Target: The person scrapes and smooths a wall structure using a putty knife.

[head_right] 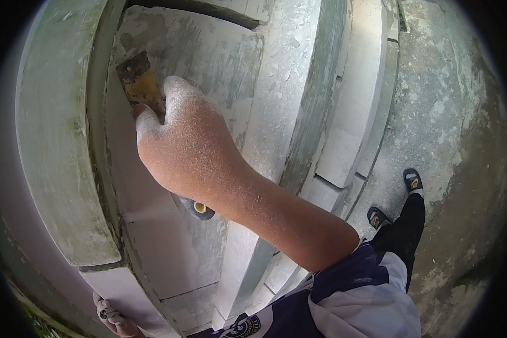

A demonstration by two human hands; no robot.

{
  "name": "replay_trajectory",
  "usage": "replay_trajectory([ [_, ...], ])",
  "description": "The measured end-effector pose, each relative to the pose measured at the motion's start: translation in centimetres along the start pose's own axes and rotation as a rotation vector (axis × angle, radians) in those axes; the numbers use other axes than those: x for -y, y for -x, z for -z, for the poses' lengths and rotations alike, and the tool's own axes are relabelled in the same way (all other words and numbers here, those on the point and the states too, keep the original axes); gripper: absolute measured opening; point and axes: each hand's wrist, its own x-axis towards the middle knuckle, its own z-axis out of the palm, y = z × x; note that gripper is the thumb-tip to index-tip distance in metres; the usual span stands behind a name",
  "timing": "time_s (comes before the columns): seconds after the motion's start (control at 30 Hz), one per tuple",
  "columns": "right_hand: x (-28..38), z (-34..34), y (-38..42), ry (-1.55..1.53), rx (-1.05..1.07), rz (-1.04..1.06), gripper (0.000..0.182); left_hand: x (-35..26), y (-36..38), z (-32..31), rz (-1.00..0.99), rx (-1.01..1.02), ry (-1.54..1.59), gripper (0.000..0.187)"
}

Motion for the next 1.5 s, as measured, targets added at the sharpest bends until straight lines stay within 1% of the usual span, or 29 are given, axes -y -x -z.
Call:
replay_trajectory([
  [0.03, 0.3, 0.2, -0.2, -0.096, 0.062, -0.066, 0.033, 0.1, 0.2, 0.1, -0.003, 0.003, 0.021, 0.038],
  [0.07, 0.9, 0.2, 0.1, -0.373, 0.144, -0.213, 0.031, 0.2, 0.4, 0.2, -0.007, 0.005, 0.046, 0.037],
  [0.17, 1.1, 0.0, 1.1, -0.705, 0.244, -0.306, 0.026, -0.4, 0.3, -0.1, 0.09, -0.013, 0.042, 0.036],
  [0.2, 1.0, -0.1, 1.1, -0.745, 0.266, -0.276, 0.024, -0.2, 0.3, 0.0, 0.083, -0.005, 0.031, 0.037],
  [0.3, 1.9, -0.6, 1.0, -0.702, 0.189, -0.347, 0.018, -0.1, 0.4, 0.0, 0.057, 0.006, 0.016, 0.038],
  [0.4, 1.8, 0.0, -1.5, -0.599, 0.183, -0.144, 0.017, -1.3, -0.9, -1.1, 0.036, 0.008, 0.029, 0.039],
  [0.5, 3.1, 0.3, -3.1, -0.404, 0.084, -0.089, 0.021, -1.7, -1.5, -0.8, 0.035, 0.046, 0.0, 0.04],
  [0.53, 3.7, 0.3, -2.8, -0.367, 0.085, -0.14, 0.019, -1.7, -1.6, -0.8, 0.027, 0.059, 0.004, 0.04],
  [0.63, 2.5, 0.2, 0.0, -0.432, 0.261, -0.142, 0.016, -1.5, -1.7, -0.8, 0.009, 0.069, 0.021, 0.041],
  [0.77, 2.5, 1.1, 0.8, -0.357, 0.358, -0.058, 0.012, -1.7, -1.8, -0.8, 0.003, 0.073, -0.027, 0.042],
  [0.8, 2.5, 1.6, 0.7, -0.561, 0.434, -0.165, 0.012, -1.1, -1.2, -0.5, 0.068, 0.076, 0.042, 0.043],
  [0.87, 1.9, 0.6, 0.9, -0.545, 0.347, -0.222, 0.012, 0.7, 0.2, 0.1, 0.191, 0.072, 0.181, 0.048],
  [0.9, 1.6, 0.2, 1.0, -0.535, 0.3, -0.243, 0.012, 0.3, 0.1, -0.3, 0.178, 0.06, 0.221, 0.048],
  [0.93, 1.6, 0.1, 1.5, -0.571, 0.296, -0.339, 0.012, -0.2, -0.3, -0.8, 0.162, 0.047, 0.261, 0.048],
  [1.0, 1.1, -0.8, 1.2, -0.438, 0.332, -0.092, 0.013, -0.2, -0.7, -1.3, 0.157, 0.023, 0.286, 0.048],
  [1.07, 1.7, -0.2, 0.9, -0.567, 0.328, -0.329, 0.014, -0.2, -0.3, -0.9, 0.206, 0.016, 0.251, 0.048],
  [1.17, 1.3, -0.7, -0.1, -0.573, 0.281, -0.179, 0.013, -0.8, -0.9, -0.7, 0.209, 0.071, 0.179, 0.045],
  [1.2, 1.5, -0.7, 0.1, -0.645, 0.282, -0.241, 0.014, -0.8, -0.9, -0.7, 0.18, 0.072, 0.175, 0.045],
  [1.3, 1.1, -0.9, 2.2, -0.548, 0.334, -0.27, 0.016, -0.4, -0.9, -0.8, 0.107, 0.075, 0.18, 0.045],
  [1.33, 1.0, -0.6, 2.1, -0.484, 0.387, -0.168, 0.016, 0.1, -0.7, -0.6, 0.097, 0.077, 0.192, 0.045],
  [1.43, 1.9, 0.6, 1.5, -0.44, 0.397, -0.212, 0.013, 0.0, -0.8, -0.8, 0.108, 0.082, 0.211, 0.045],
  [1.5, 1.7, 0.3, 1.8, -0.521, 0.365, -0.301, 0.012, -0.5, -0.5, -0.6, 0.124, 0.08, 0.195, 0.045],
])
